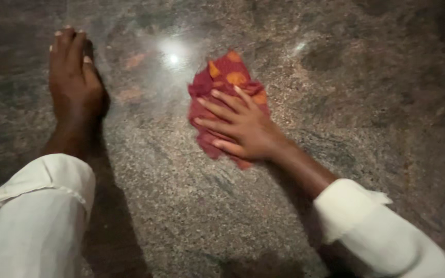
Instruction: The person wipes the stone floor with a red cloth, moving the cloth in circular and side-to-side motions across the surface before picking up the cloth.
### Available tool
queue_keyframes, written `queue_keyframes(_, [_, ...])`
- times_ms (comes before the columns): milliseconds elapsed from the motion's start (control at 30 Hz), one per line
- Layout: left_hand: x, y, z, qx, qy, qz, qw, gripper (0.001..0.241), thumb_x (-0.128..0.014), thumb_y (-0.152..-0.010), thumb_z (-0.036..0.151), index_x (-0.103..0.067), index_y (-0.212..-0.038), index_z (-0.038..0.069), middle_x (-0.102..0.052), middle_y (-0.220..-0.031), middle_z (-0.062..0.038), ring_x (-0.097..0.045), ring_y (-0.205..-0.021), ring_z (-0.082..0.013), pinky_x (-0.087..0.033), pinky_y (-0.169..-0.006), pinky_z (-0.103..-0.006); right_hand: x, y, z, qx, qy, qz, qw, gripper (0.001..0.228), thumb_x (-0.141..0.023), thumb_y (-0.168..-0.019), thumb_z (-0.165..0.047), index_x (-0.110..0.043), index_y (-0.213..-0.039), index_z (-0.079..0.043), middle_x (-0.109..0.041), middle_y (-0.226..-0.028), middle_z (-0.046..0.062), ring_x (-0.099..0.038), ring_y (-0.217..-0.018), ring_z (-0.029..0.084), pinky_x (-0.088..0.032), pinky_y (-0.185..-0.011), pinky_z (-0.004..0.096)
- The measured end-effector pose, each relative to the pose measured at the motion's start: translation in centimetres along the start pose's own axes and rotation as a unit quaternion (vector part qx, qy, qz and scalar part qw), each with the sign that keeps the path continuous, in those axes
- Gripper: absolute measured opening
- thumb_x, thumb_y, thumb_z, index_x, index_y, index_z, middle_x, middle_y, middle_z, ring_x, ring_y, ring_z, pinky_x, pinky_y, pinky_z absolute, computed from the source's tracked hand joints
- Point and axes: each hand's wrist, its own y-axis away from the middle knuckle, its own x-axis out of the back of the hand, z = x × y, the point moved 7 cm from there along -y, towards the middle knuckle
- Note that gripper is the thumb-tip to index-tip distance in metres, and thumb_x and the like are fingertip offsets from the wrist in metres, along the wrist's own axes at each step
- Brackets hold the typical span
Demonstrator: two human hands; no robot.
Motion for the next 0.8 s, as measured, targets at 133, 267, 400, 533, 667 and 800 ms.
queue_keyframes(133, [0.0,0.0,-0.1,-0.002,-0.011,-0.011,1.000,0.044,-0.045,-0.112,0.004,-0.052,-0.155,-0.001,-0.043,-0.165,-0.025,-0.032,-0.156,-0.0459,-0.020,-0.131,-0.0534,1.7,9.0,7.7,-0.109,0.067,-0.057,0.990,0.047,-0.061,-0.096,-0.045,-0.058,-0.142,-0.037,-0.040,-0.165,-0.004,-0.038,-0.152,0.027,-0.017,-0.131,0.058])
queue_keyframes(267, [0.0,0.1,-0.1,-0.014,-0.003,-0.007,1.000,0.044,-0.045,-0.111,0.003,-0.053,-0.154,-0.001,-0.044,-0.165,-0.025,-0.033,-0.157,-0.0462,-0.022,-0.132,-0.0540,6.9,19.9,16.8,-0.280,0.015,0.078,0.957,0.057,-0.057,-0.102,-0.037,-0.048,-0.156,-0.022,-0.039,-0.167,0.011,-0.034,-0.157,0.037,-0.024,-0.130,0.059])
queue_keyframes(400, [-0.1,0.0,0.0,-0.019,-0.010,-0.011,1.000,0.046,-0.046,-0.111,0.002,-0.053,-0.156,-0.002,-0.044,-0.166,-0.026,-0.033,-0.157,-0.0472,-0.021,-0.132,-0.0548,7.1,28.5,21.4,-0.488,0.075,0.113,0.862,0.062,-0.050,-0.112,-0.042,-0.038,-0.165,-0.014,-0.025,-0.173,0.019,-0.019,-0.158,0.042,-0.011,-0.124,0.066])
queue_keyframes(533, [-0.1,-0.2,0.0,-0.012,-0.012,-0.011,1.000,0.045,-0.045,-0.111,0.004,-0.053,-0.155,-0.002,-0.043,-0.166,-0.025,-0.032,-0.158,-0.0468,-0.021,-0.132,-0.0547,5.0,29.8,21.3,-0.610,0.118,0.124,0.773,0.064,-0.048,-0.111,-0.040,-0.035,-0.162,-0.005,-0.020,-0.171,0.022,-0.016,-0.154,0.042,-0.002,-0.115,0.072])
queue_keyframes(667, [0.1,-0.1,0.0,-0.001,-0.012,-0.018,1.000,0.046,-0.044,-0.110,0.005,-0.053,-0.154,-0.003,-0.042,-0.166,-0.026,-0.030,-0.156,-0.0472,-0.020,-0.131,-0.0544,2.8,23.5,16.9,-0.520,0.156,0.087,0.835,0.064,-0.052,-0.108,-0.040,-0.040,-0.162,-0.008,-0.030,-0.171,0.018,-0.026,-0.157,0.039,-0.016,-0.128,0.063])
queue_keyframes(800, [0.0,-0.1,0.2,0.001,-0.012,-0.022,1.000,0.046,-0.043,-0.112,0.006,-0.052,-0.156,-0.003,-0.042,-0.166,-0.027,-0.030,-0.157,-0.0468,-0.019,-0.130,-0.0549,1.8,13.4,12.2,-0.370,0.153,0.090,0.912,0.065,-0.053,-0.106,-0.041,-0.038,-0.163,-0.014,-0.028,-0.170,0.017,-0.024,-0.156,0.041,-0.018,-0.123,0.065])
